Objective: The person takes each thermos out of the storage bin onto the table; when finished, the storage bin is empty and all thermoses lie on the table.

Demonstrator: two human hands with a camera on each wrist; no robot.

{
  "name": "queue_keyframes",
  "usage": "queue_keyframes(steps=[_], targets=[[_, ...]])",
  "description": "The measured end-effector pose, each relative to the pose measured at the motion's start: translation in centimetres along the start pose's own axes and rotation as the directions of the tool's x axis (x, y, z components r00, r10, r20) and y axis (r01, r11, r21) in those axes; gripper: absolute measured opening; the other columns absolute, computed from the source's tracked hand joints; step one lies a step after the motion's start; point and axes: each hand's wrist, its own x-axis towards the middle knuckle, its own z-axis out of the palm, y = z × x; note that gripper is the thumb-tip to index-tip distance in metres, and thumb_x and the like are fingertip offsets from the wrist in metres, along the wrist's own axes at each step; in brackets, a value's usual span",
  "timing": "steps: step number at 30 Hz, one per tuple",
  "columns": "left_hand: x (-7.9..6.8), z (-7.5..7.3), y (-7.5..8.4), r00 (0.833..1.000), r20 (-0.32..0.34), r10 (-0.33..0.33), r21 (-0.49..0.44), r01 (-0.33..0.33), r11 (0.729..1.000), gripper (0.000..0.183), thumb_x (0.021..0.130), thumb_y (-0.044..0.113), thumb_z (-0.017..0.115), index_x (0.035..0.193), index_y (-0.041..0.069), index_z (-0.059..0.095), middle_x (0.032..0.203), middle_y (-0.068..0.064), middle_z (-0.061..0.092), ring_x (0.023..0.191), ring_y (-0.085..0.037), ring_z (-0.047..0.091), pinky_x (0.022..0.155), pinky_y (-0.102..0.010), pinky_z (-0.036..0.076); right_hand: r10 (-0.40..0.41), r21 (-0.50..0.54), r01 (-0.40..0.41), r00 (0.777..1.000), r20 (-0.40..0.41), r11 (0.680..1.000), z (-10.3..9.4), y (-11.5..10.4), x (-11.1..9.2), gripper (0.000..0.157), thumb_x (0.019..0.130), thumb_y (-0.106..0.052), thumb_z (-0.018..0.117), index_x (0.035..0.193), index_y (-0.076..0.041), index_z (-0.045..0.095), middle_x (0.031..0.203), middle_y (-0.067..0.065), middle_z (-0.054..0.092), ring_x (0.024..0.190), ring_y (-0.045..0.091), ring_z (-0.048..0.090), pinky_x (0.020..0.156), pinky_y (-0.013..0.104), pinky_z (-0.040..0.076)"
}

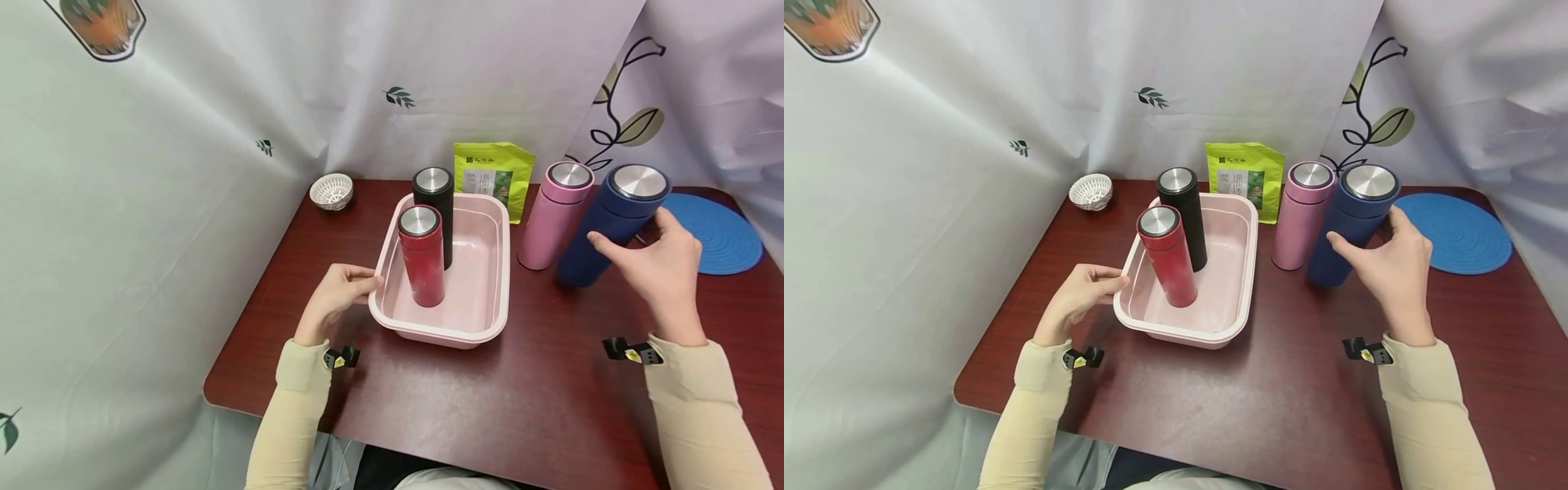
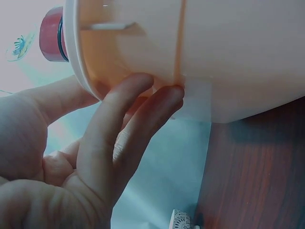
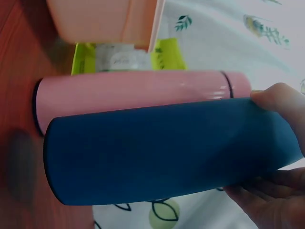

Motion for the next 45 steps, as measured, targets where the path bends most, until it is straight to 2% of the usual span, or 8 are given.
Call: queue_keyframes(steps=[6,11,16,24,28,31,37,45], targets=[[0.0,-0.1,0.0,1.000,-0.004,-0.003,0.009,0.003,1.000,0.034,0.089,0.003,0.066,0.117,-0.017,0.061,0.099,-0.025,0.071,0.073,-0.013,0.070,0.079,-0.044,0.060,0.075,-0.052,-0.072,0.996,0.046,0.996,0.2,1.1,0.5,0.061,0.075,-0.034,0.084,0.129,-0.018,0.062,0.119,0.009,0.067,0.086,-0.015,0.051,0.080,0.005,0.049],[-0.1,-0.1,0.0,1.000,-0.004,-0.006,0.013,0.006,1.000,0.035,0.089,0.003,0.067,0.117,-0.017,0.061,0.099,-0.025,0.071,0.072,-0.012,0.070,0.079,-0.044,0.060,0.081,-0.084,-0.078,0.996,0.040,0.993,0.5,2.2,0.8,0.063,0.075,-0.038,0.083,0.128,-0.009,0.061,0.103,-0.001,0.064,0.079,-0.017,0.044,0.095,0.020,0.032],[-0.1,-0.1,-0.1,1.000,-0.001,0.001,0.014,-0.001,1.000,0.035,0.090,0.004,0.067,0.117,-0.017,0.061,0.102,-0.028,0.070,0.073,-0.012,0.070,0.078,-0.043,0.060,0.094,-0.102,-0.091,0.995,0.025,0.991,0.7,3.0,1.0,0.065,0.075,-0.039,0.082,0.128,-0.008,0.061,0.105,0.006,0.064,0.076,-0.016,0.042,0.089,0.024,0.031],[-0.1,-0.1,-0.1,1.000,-0.004,0.000,0.017,0.000,1.000,0.035,0.090,0.003,0.066,0.117,-0.017,0.061,0.102,-0.027,0.070,0.074,-0.012,0.070,0.078,-0.043,0.060,0.072,-0.087,-0.073,0.997,-0.017,0.994,0.9,4.1,1.7,0.064,0.074,-0.039,0.083,0.123,-0.005,0.062,0.081,-0.030,0.043,0.074,-0.016,0.041,0.089,0.033,0.027],[-0.1,0.0,0.0,1.000,-0.006,-0.004,0.019,0.005,1.000,0.035,0.089,0.004,0.067,0.117,-0.017,0.061,0.102,-0.027,0.070,0.074,-0.012,0.070,0.081,-0.046,0.059,0.109,-0.082,-0.109,0.994,-0.011,0.991,0.8,4.3,1.9,0.067,0.075,-0.039,0.082,0.129,-0.007,0.059,0.102,-0.007,0.066,0.083,-0.014,0.047,0.098,0.030,0.031],[-0.2,0.1,0.0,1.000,-0.004,-0.002,0.012,0.002,1.000,0.034,0.089,0.003,0.066,0.116,-0.018,0.061,0.103,-0.029,0.069,0.074,-0.013,0.070,0.080,-0.046,0.059,0.154,-0.084,-0.151,0.988,0.022,0.985,0.6,4.4,2.0,0.070,0.078,-0.039,0.079,0.137,-0.010,0.054,0.129,0.015,0.063,0.102,-0.002,0.057,0.108,0.026,0.034],[-0.2,0.1,-0.2,1.000,0.006,0.021,0.000,-0.021,1.000,0.035,0.090,0.002,0.065,0.116,-0.020,0.059,0.107,-0.035,0.066,0.076,-0.015,0.071,0.078,-0.044,0.060,0.200,-0.081,-0.191,0.973,0.119,0.978,0.1,4.6,2.2,0.075,0.083,-0.037,0.075,0.146,-0.013,0.043,0.145,0.017,0.050,0.131,0.026,0.050,0.113,0.034,0.040],[-0.1,0.1,-0.3,1.000,-0.004,0.024,0.008,-0.024,1.000,0.035,0.090,0.002,0.066,0.116,-0.019,0.060,0.106,-0.035,0.066,0.076,-0.016,0.071,0.079,-0.046,0.060,0.168,-0.050,-0.161,0.969,0.184,0.986,0.0,5.1,2.6,0.077,0.084,-0.035,0.075,0.148,-0.012,0.039,0.146,0.020,0.047,0.134,0.031,0.047,0.115,0.035,0.036]])
